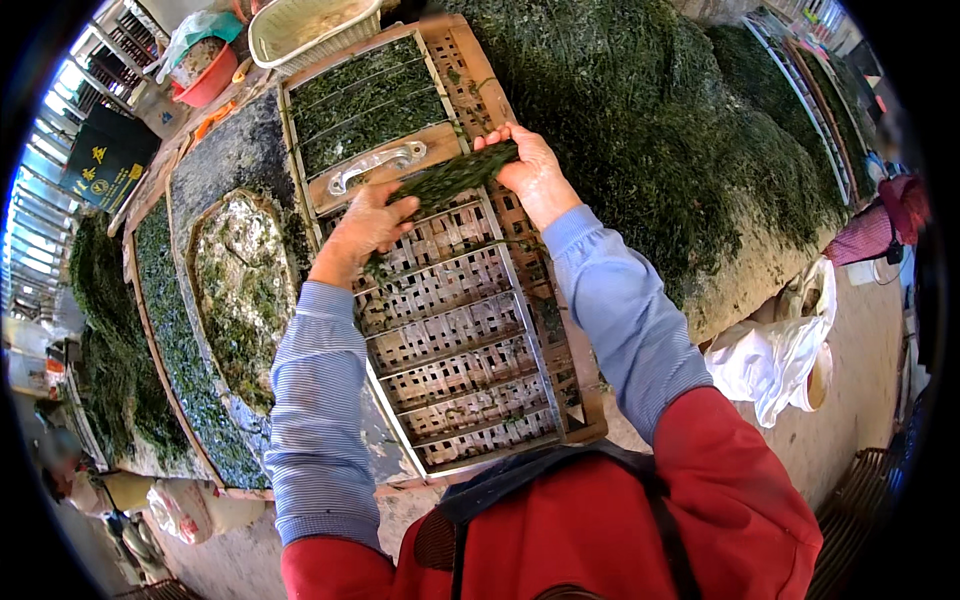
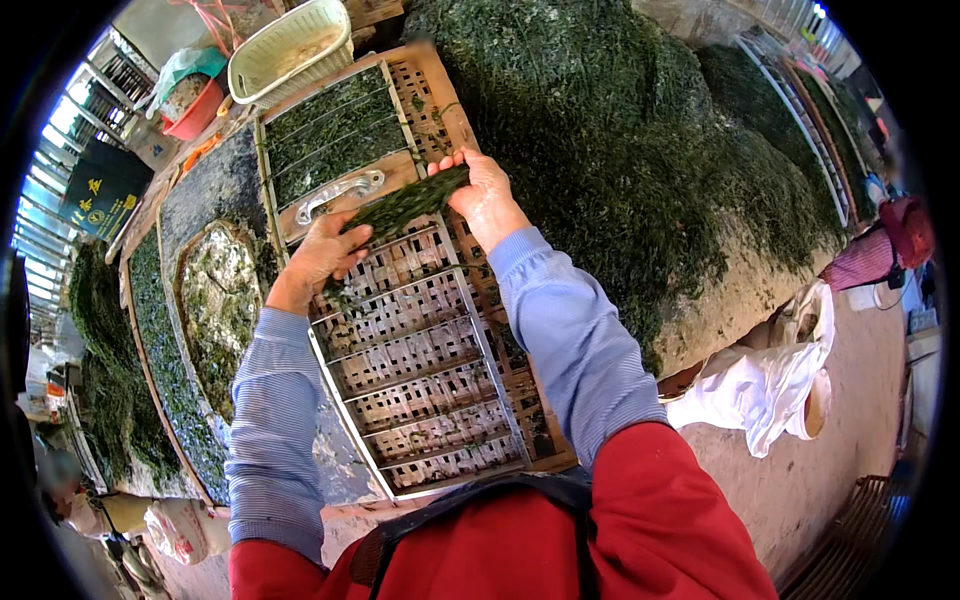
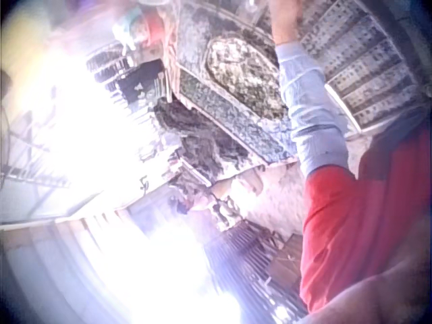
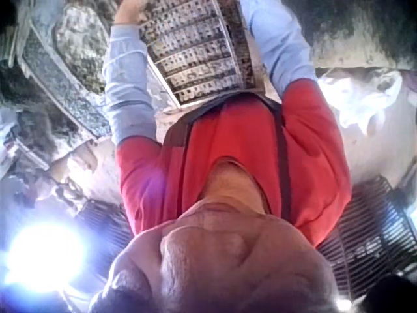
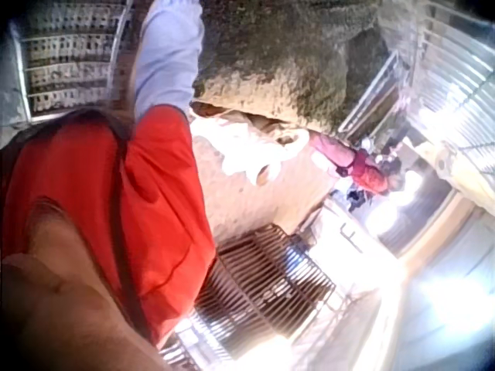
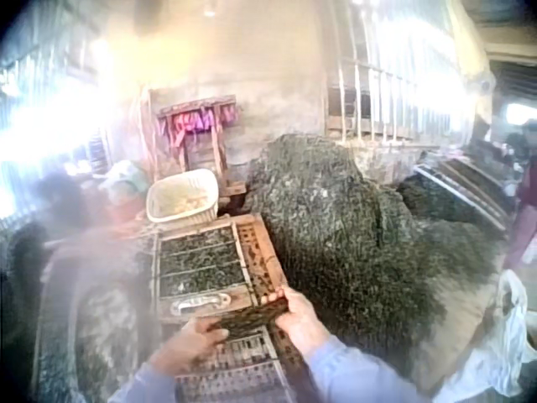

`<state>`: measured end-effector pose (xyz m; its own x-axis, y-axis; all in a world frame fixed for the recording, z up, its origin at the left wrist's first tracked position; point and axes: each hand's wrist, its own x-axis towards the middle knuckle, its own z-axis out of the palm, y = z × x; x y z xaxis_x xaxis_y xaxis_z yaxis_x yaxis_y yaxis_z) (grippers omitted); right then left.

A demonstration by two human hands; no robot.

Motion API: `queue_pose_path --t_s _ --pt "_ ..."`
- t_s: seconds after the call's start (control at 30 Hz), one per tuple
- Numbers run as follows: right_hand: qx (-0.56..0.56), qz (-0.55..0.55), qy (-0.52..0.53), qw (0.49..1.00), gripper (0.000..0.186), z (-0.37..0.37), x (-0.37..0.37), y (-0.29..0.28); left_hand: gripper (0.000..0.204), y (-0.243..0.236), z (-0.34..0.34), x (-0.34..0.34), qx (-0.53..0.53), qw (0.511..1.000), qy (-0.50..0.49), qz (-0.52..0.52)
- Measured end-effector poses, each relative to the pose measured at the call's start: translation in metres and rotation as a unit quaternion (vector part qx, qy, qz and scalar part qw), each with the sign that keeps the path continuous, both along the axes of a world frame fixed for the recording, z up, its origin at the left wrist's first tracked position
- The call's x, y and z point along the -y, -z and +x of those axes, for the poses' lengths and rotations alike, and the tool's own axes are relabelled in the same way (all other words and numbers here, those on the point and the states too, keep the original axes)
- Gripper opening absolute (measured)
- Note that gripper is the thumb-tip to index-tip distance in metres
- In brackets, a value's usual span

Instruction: The person processes tea leaves by hand by picking up clusters of leaves from a large mound and spreading them into a wooden pressing frame.

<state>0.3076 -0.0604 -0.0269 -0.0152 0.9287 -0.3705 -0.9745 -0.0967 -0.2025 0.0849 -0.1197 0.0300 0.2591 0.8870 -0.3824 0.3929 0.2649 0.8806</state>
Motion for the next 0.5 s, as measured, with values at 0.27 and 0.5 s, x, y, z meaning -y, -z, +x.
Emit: queue_pose_path --t_s 0.27,0.5 --pt "0.153 -0.061 -0.037 0.986 0.008 0.037 -0.025 -0.016 0.05 0.011 -0.065 -0.018 -0.039 0.997 -0.047 -0.038" --pt "0.947 -0.074 -0.213 0.228 0.041 0.089 -0.001 -0.059 0.035 0.03 -0.078 -0.026 -0.156 0.984 -0.079 -0.04"
